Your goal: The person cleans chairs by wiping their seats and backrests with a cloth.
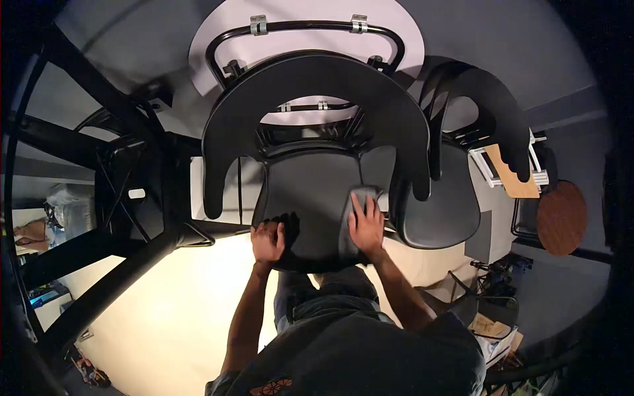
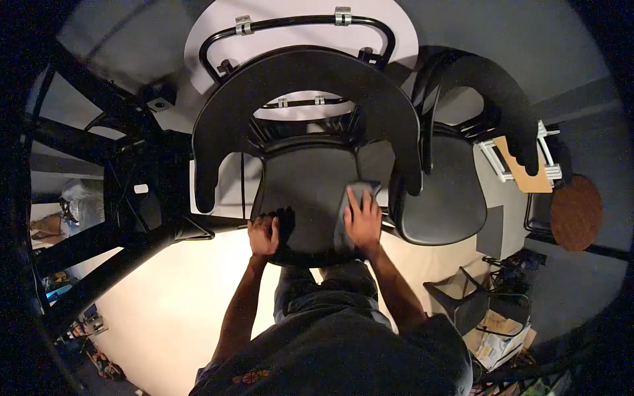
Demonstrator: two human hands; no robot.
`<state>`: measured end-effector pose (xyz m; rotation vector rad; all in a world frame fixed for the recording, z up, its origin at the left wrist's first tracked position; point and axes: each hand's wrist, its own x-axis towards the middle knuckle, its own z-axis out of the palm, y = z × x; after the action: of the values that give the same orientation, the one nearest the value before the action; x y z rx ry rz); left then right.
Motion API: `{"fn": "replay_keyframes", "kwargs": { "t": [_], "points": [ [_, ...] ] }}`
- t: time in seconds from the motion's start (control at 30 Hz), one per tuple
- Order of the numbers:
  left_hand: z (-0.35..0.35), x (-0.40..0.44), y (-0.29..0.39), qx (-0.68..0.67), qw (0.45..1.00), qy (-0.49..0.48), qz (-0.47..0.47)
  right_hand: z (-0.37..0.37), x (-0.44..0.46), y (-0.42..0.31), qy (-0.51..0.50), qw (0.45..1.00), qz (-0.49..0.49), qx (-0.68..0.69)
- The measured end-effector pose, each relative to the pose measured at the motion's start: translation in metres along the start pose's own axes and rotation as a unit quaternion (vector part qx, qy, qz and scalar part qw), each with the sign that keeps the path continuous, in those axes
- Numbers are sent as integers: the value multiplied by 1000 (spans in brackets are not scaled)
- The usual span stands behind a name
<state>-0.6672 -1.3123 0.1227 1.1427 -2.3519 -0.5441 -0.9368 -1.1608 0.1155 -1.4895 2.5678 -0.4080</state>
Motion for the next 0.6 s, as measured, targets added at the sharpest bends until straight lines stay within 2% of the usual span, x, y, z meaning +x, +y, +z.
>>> {"fn": "replay_keyframes", "kwargs": {
  "t": [0.07, 0.17, 0.23, 0.43, 0.5, 0.6],
  "points": [
    [-1, 1, 2, 16, 1000, -4, 6, -4, -51, 11, -18, 999, 17, -25],
    [-3, 2, 3, 33, 999, -9, 17, -7, -73, 21, 26, 997, -51, -54],
    [-2, 0, 1, 24, 1000, -15, 13, -8, -41, 21, 32, 996, -64, -58],
    [1, 0, 0, 27, 999, -25, 15, 25, 105, -4, 30, 999, 35, 26],
    [3, -4, -1, 30, 999, -33, 19, 23, 112, -3, 24, 997, 69, 33],
    [5, -4, -8, 19, 999, -38, 32, 14, 94, 6, 10, 987, 90, 133]
  ]
}}
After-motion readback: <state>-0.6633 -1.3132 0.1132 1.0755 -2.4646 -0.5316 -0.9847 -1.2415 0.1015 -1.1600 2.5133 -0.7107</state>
